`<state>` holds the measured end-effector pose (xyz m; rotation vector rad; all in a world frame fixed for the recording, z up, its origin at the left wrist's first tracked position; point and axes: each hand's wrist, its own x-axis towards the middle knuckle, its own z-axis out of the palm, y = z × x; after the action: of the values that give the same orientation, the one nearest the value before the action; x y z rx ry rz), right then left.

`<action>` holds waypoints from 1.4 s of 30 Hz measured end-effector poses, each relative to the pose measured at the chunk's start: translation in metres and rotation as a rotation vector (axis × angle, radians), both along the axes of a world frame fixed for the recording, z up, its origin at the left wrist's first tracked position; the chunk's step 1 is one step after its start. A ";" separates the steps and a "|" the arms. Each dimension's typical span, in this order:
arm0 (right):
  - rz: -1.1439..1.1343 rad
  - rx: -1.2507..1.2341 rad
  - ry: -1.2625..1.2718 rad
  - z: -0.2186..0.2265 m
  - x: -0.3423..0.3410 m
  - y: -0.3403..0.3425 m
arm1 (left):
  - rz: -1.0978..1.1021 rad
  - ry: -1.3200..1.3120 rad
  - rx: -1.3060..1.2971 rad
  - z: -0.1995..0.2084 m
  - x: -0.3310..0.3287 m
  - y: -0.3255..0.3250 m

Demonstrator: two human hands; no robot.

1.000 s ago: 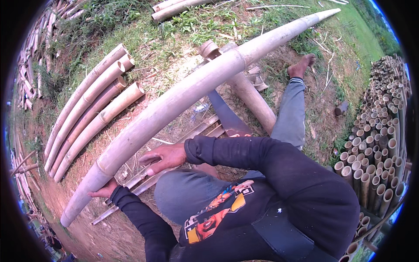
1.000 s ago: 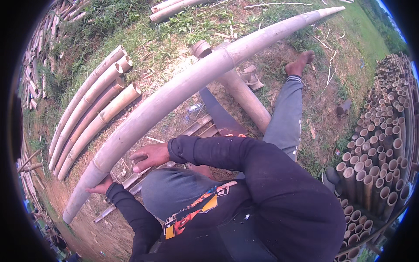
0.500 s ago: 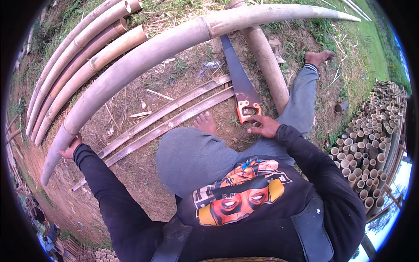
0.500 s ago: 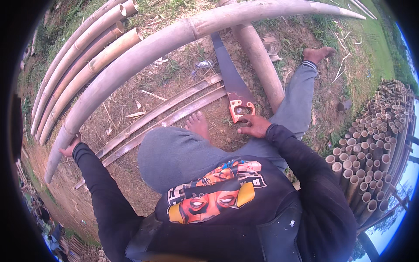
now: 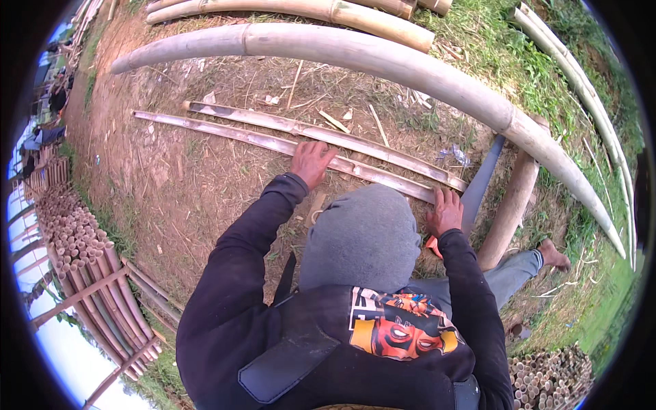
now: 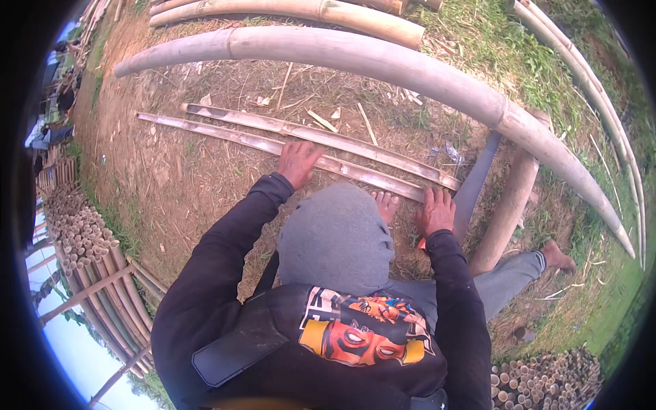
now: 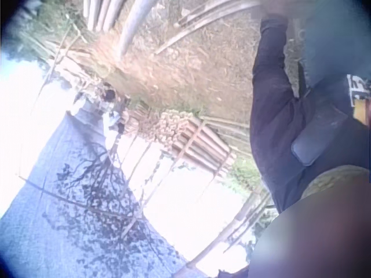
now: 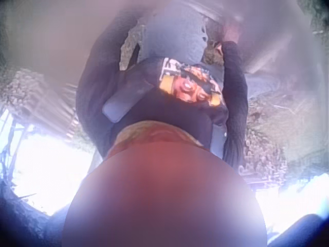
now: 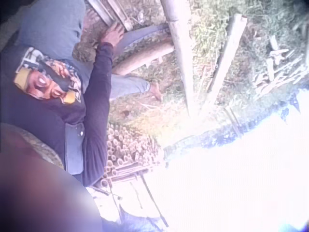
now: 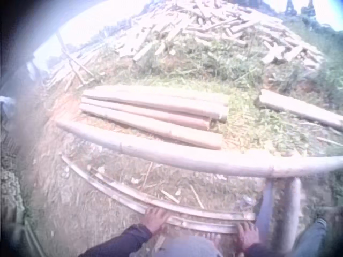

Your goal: The person sits on the ground and uses a hand saw to cut long bamboo poles into shorter sections. They repeatedly position the bamboo, saw through it, and move the cut pieces aside.

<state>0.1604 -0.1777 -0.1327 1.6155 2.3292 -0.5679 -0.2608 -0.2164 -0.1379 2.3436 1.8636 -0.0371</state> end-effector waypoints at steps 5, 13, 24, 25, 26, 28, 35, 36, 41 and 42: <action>0.152 0.049 -0.043 -0.001 -0.001 0.009 | 0.000 0.112 -0.205 0.001 -0.018 0.019; 0.011 -0.235 0.373 0.030 -0.025 0.011 | 0.085 0.108 -0.007 0.057 -0.078 -0.004; 0.084 0.545 0.363 0.118 0.063 0.107 | -0.087 0.019 0.620 0.144 0.015 0.154; 0.076 0.567 0.353 0.123 0.068 0.117 | -0.086 0.020 0.612 0.143 0.020 0.166; 0.054 0.570 0.325 0.126 0.072 0.126 | -0.091 0.013 0.621 0.141 0.024 0.176; 0.043 0.590 0.305 0.131 0.076 0.143 | -0.077 0.009 0.634 0.138 0.029 0.190; 0.098 0.597 0.323 0.127 0.085 0.198 | -0.009 0.003 0.653 0.137 0.032 0.211; 0.087 0.611 0.306 0.126 0.088 0.204 | -0.018 -0.012 0.671 0.139 0.033 0.214; 0.126 0.700 0.321 0.125 0.105 0.228 | -0.062 -0.019 0.518 0.151 0.048 0.229; 0.117 0.693 0.332 0.124 0.105 0.233 | -0.102 -0.058 0.535 0.153 0.055 0.231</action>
<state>0.2658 0.0548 -0.0083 1.7169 3.0773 0.0249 -0.2061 0.0149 0.0153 2.7306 1.9037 0.5804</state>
